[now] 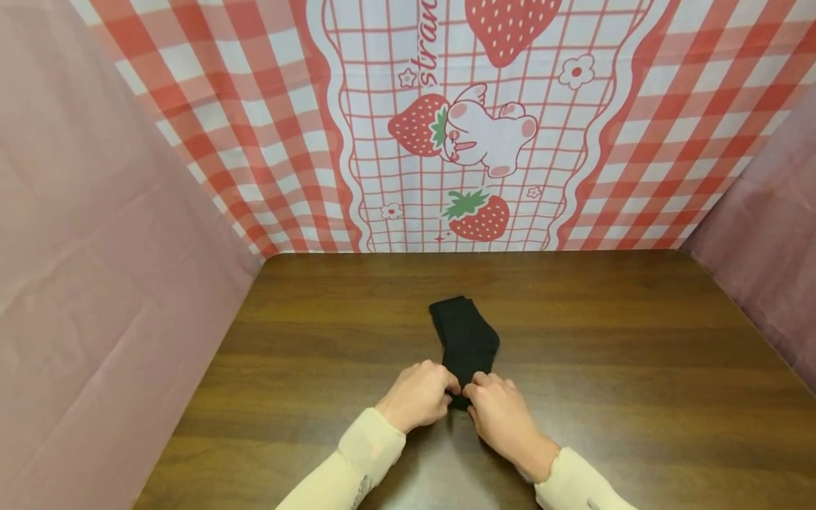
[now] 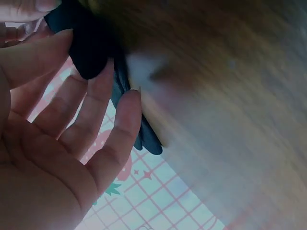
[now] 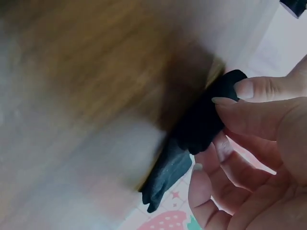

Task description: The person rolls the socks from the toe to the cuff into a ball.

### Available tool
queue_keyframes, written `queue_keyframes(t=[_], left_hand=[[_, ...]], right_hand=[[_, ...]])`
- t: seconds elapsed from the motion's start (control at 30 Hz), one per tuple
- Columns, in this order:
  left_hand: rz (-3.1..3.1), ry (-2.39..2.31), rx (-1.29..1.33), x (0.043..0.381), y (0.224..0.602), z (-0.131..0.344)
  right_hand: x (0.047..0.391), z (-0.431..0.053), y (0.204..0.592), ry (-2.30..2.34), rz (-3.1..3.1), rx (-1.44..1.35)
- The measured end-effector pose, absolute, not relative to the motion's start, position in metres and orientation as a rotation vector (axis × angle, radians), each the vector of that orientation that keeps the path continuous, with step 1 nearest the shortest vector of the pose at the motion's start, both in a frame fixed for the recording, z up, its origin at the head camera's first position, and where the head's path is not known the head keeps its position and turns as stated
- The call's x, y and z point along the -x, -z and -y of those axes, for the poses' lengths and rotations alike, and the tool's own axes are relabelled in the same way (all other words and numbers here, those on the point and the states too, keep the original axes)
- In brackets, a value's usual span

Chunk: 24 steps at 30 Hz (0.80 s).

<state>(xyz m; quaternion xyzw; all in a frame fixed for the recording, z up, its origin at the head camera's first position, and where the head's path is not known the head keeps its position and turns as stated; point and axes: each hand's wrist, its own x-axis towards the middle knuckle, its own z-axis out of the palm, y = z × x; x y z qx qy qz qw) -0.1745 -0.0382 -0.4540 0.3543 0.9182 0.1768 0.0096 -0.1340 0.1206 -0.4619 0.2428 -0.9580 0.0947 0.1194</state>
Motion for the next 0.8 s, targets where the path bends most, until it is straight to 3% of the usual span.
queue_keyframes(t=[0.33, 0.8], left_hand=[[-3.014, -0.4, -1.102, 0.165, 0.457, 0.035], [-3.089, -0.167, -1.158, 0.162, 0.456, 0.028]], right_hand=[[0.144, -0.123, 0.46, -0.321, 2.834, -0.754], [0.144, -0.123, 0.455, -0.359, 2.936, -0.61]])
